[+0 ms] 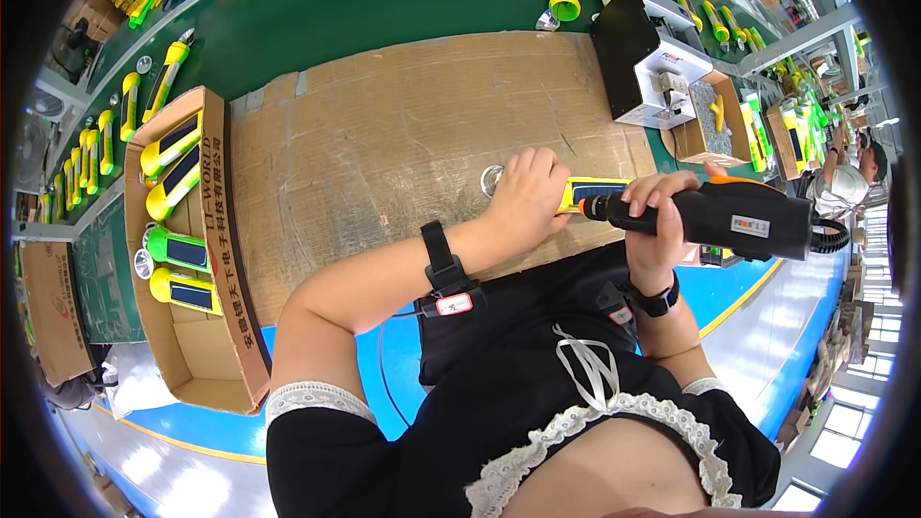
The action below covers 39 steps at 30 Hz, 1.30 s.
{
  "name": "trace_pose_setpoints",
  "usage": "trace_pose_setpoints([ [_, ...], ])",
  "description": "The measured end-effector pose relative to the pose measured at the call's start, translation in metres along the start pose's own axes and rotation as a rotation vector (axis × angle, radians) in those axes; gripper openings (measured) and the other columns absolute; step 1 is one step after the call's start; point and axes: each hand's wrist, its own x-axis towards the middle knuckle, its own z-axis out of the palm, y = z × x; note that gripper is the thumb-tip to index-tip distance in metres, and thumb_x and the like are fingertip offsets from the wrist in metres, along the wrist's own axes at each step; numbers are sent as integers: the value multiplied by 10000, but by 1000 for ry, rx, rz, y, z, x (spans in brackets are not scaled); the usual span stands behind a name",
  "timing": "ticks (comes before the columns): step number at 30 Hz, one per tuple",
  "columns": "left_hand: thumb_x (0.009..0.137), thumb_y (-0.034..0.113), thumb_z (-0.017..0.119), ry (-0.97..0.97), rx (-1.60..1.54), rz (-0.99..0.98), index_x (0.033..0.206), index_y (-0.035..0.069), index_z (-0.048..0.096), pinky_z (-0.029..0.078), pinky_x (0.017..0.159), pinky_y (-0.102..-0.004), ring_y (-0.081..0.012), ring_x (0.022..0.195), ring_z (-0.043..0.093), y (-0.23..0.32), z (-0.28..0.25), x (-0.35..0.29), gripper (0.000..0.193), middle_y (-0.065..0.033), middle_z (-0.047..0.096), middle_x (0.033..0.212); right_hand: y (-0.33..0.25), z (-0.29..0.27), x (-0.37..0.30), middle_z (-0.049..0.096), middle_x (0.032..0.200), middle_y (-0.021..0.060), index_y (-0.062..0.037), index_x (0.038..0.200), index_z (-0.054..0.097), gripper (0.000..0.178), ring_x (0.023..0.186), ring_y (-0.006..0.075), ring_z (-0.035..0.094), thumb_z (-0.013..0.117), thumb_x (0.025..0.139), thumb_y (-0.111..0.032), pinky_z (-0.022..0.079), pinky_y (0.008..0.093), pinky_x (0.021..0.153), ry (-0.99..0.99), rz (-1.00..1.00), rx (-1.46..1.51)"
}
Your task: The person is assembling solar-powered flashlights using an electric screwdriver at a factory workstation.
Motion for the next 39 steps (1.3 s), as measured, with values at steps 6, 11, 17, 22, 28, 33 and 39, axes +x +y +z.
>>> trace_pose_setpoints([
  [6,563,145,782,-37,-29,-26,907,21,541,399,800,-394,-309,922,470,0,-1,3,438,-131,476,952,7,0,0,499,752,73,-82,1259,233,539,608,161,523,575,847,-23,484,322,645,-206,34,-102],
  [11,545,119,769,-32,-32,-44,904,24,539,398,804,-396,-315,924,469,-1,-3,1,436,-133,476,949,11,9,-1,475,745,62,-92,1238,278,505,581,157,511,604,854,-69,475,324,610,-242,19,-157],
  [17,527,136,771,-36,9,-51,893,20,535,399,799,-404,-326,926,471,0,-4,0,451,-143,475,945,12,11,-2,473,746,64,-83,1240,296,491,584,151,506,600,854,-56,469,321,604,-223,25,-118],
  [22,540,153,770,-28,18,-15,897,16,528,398,786,-407,-326,914,472,1,0,5,452,-147,474,937,12,4,0,508,776,91,-37,1254,262,536,634,152,540,553,817,69,477,294,633,-199,76,-111],
  [28,658,212,735,-76,10,-8,955,30,534,387,788,-435,-344,906,460,11,-9,4,402,-163,469,946,-20,-11,32,507,741,88,-19,1349,235,725,613,197,559,641,820,-302,488,340,622,-45,149,121],
  [33,665,158,713,-188,72,-6,1056,23,537,378,816,-438,-354,934,453,18,-17,9,450,-184,465,990,-48,-66,90,566,785,102,7,1285,328,641,657,202,591,650,791,-245,484,316,637,148,27,-142],
  [39,662,118,703,-298,97,-36,1124,22,517,352,871,-441,-361,981,439,22,-25,13,507,-191,461,1030,-8,-120,145,582,719,79,33,1206,426,456,634,161,568,611,800,-58,474,300,625,247,-101,-264],
])
